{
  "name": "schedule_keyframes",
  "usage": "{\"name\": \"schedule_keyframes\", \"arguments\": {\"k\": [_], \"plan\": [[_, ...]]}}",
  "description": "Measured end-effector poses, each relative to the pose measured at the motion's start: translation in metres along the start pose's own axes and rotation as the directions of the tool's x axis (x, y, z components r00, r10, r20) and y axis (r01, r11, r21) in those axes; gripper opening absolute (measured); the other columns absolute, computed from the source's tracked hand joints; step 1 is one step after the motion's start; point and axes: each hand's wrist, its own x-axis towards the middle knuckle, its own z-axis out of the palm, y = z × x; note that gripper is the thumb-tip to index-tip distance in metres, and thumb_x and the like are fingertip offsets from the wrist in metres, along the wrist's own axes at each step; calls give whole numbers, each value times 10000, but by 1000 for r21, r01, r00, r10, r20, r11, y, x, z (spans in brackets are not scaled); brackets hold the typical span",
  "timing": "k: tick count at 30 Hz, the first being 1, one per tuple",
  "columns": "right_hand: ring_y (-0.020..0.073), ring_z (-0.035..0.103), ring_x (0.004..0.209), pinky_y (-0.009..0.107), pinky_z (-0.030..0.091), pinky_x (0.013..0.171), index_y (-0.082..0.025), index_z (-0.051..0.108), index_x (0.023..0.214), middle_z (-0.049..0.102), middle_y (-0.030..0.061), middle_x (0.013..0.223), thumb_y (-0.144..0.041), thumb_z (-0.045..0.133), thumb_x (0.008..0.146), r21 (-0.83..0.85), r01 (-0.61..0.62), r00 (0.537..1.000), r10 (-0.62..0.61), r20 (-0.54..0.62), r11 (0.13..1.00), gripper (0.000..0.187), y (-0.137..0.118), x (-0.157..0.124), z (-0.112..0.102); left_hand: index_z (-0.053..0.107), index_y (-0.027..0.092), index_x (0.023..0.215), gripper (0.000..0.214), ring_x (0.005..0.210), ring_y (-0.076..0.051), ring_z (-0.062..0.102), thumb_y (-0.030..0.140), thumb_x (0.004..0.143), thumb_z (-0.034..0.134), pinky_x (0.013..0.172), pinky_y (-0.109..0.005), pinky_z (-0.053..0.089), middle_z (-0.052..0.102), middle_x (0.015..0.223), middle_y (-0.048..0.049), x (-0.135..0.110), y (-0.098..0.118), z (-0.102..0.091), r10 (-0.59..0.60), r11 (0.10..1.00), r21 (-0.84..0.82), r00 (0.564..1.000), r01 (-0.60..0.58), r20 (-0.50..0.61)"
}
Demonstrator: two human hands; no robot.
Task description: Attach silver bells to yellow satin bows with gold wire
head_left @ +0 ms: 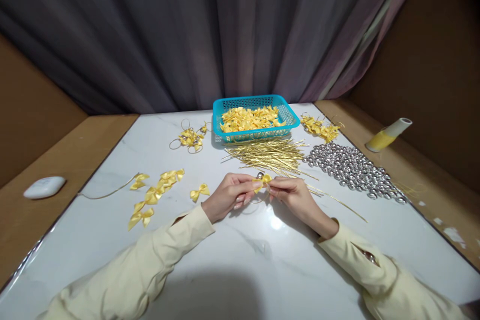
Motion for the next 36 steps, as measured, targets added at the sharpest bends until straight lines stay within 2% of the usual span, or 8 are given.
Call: {"name": "schedule_keyframes", "arguments": {"k": [4,7,10,13,15,18,26,36], "plan": [[99,478,482,220,402,480,-148,682,772,580,-2,538,-283,616,719,71,-82,996,84,-29,994,160,5,0,0,654,94,727,200,324,-13,210,293,701,652,310,-145,147,387,376,81,1,-1,-2,-3,1000,-12,1000,3,-7],[87,469,439,202,376,434,-136,609,766,574,-13,519,-294,651,695,130,-105,988,118,-100,986,177,6,-1,1,648,86,716,203,322,-13,209,289,713,641,313,-149,139,369,372,83,2,-2,-3,-3,1000,-24,1000,3,-15],[100,499,461,202,375,445,-165,509,755,572,-23,521,-282,646,708,81,-45,984,58,-168,996,187,3,-3,1,647,82,746,204,331,-15,212,284,727,629,318,-150,132,360,380,85,3,-3,-3,0,999,-38,1000,-1,-22],[114,527,499,219,396,493,-173,508,798,584,-17,544,-255,617,738,-74,25,979,-40,-199,997,149,-1,-7,0,640,87,742,189,335,-15,218,275,734,624,324,-146,144,364,381,85,3,-3,-3,6,999,-43,1000,-7,-23],[117,531,502,227,402,509,-161,561,817,595,-5,556,-240,597,753,-178,48,979,-81,-185,983,108,-2,-8,0,636,89,729,181,333,-15,221,269,741,619,325,-145,154,367,375,84,3,-2,-4,8,999,-42,1000,-9,-21],[114,525,499,229,407,510,-144,642,828,624,18,592,-228,578,765,-238,41,985,-79,-151,970,123,-1,-9,0,634,87,724,174,329,-14,221,258,749,612,323,-142,162,370,373,85,3,-2,-4,11,999,-39,1000,-11,-16],[94,455,447,210,369,455,-138,694,888,611,7,545,-239,588,750,-175,-15,990,-11,-143,984,200,2,-7,1,632,83,707,179,316,-9,214,255,751,612,308,-136,168,371,370,86,3,-4,-4,9,999,-42,1000,-9,2],[116,509,494,228,407,490,-151,706,876,638,26,581,-268,602,734,-44,-75,992,70,-108,996,211,9,-5,-1,626,84,685,175,318,-7,209,248,747,620,308,-129,166,353,361,90,4,-4,-5,-7,998,-63,1000,8,13]]}}
